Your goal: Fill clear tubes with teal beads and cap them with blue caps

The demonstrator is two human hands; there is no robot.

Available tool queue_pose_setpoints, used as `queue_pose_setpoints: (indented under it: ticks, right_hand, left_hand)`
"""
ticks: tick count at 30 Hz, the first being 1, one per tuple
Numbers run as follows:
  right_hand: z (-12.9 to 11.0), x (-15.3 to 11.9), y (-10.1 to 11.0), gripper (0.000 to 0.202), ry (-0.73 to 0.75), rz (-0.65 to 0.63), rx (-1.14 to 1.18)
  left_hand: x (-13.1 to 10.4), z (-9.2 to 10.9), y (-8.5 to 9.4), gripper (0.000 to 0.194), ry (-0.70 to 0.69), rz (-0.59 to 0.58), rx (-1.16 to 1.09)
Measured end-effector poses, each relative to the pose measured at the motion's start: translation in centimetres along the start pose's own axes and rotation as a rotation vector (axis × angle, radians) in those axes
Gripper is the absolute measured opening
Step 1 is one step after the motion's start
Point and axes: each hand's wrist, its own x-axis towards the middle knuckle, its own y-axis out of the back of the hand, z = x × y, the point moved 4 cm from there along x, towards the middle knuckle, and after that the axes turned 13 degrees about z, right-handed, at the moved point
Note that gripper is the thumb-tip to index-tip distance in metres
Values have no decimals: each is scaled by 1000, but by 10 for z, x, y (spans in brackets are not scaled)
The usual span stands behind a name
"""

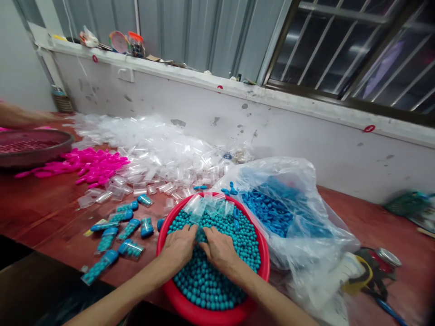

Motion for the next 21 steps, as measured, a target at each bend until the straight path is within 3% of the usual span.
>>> queue_pose_setpoints:
  ticks: [4,7,13,15,17,21]
  right_hand:
    - [13,-4,1,19,-34,-9,125]
    - [29,-9,6,26,-56,33,180]
    - [78,-19,26,32,-215,165,160]
    - [91,-20,29,34,-229,173,153]
    - [99,-21,33,34,-227,175,169]
    - [108,-25,42,31,-232,184,188]
  left_hand:
    - [12,5,-7,33,64,-2,-227]
    - [19,6,-13,29,36,-37,-334]
    - [19,4,-22,27,184,-229,-937]
    - [16,5,-19,26,200,-269,-1027]
    - [14,7,-13,24,161,-277,-983]
    - [15,4,-3,15,58,-204,-592]
